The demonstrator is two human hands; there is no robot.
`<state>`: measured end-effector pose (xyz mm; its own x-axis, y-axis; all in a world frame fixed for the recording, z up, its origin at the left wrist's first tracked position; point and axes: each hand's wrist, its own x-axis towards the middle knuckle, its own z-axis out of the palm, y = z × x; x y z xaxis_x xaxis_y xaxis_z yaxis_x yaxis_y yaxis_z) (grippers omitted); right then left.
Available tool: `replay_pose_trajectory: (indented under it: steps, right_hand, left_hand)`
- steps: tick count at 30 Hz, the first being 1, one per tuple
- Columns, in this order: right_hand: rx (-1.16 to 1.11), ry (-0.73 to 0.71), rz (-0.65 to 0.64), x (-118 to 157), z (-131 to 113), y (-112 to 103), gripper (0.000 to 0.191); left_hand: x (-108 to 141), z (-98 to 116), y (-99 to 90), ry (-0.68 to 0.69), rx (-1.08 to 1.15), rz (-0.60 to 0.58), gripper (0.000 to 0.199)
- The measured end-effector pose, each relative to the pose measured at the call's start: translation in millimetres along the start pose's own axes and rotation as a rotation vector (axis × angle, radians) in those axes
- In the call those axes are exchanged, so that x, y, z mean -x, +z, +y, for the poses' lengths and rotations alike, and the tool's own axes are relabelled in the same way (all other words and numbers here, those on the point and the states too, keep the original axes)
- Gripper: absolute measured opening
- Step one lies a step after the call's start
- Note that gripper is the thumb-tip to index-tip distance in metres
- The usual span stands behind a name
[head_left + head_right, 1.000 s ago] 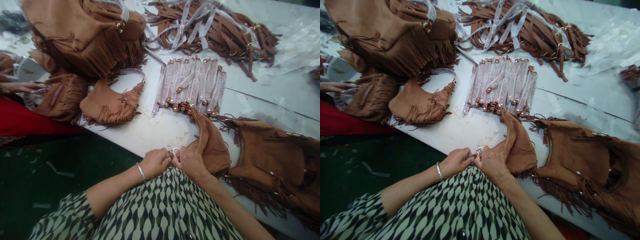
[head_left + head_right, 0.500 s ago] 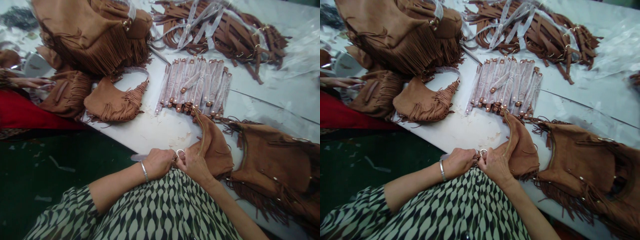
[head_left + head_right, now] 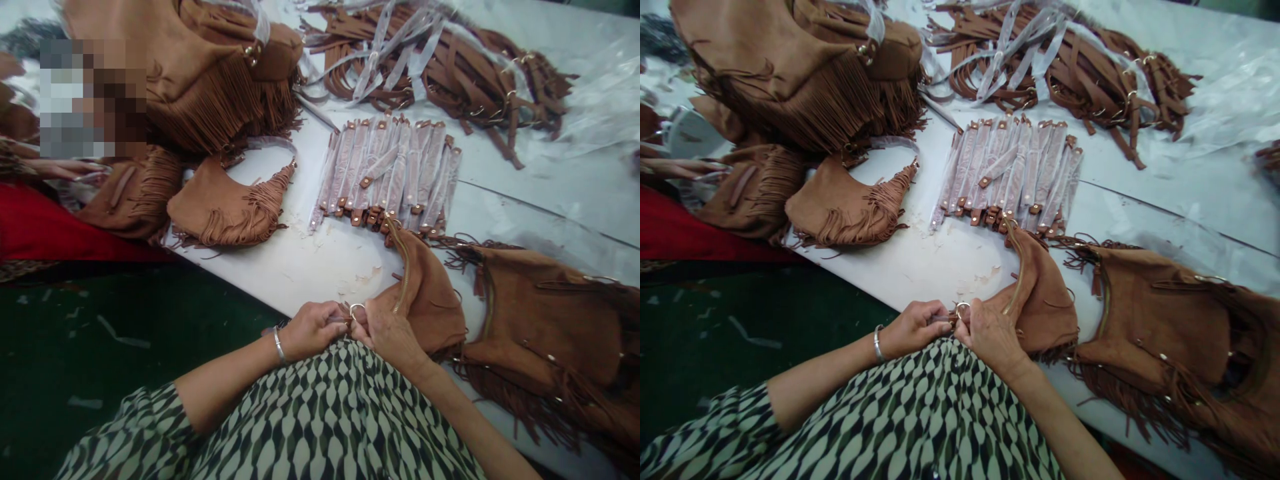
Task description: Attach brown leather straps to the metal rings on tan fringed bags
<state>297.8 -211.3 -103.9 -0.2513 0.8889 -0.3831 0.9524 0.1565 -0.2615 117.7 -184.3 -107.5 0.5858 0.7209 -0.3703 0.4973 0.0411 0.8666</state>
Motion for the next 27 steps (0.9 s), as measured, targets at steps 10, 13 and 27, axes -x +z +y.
replay_pose_trajectory:
  steps: [10, 13, 27]
  right_hand:
    - [-0.166, -0.031, -0.064, 2, 7, -4, 0.011]
    - [-0.238, -0.018, -0.042, 2, 9, -3, 0.011]
    - [-0.396, -0.039, 0.024, 7, 9, 3, 0.009]
  left_hand:
    - [-6, -1, 3.4, -0.097, 0.472, 0.012, 0.019]
    - [-9, 1, 1.4, -0.071, 0.357, 0.016, 0.019]
    - [-6, 10, -12.1, -0.152, -0.019, -0.136, 0.014]
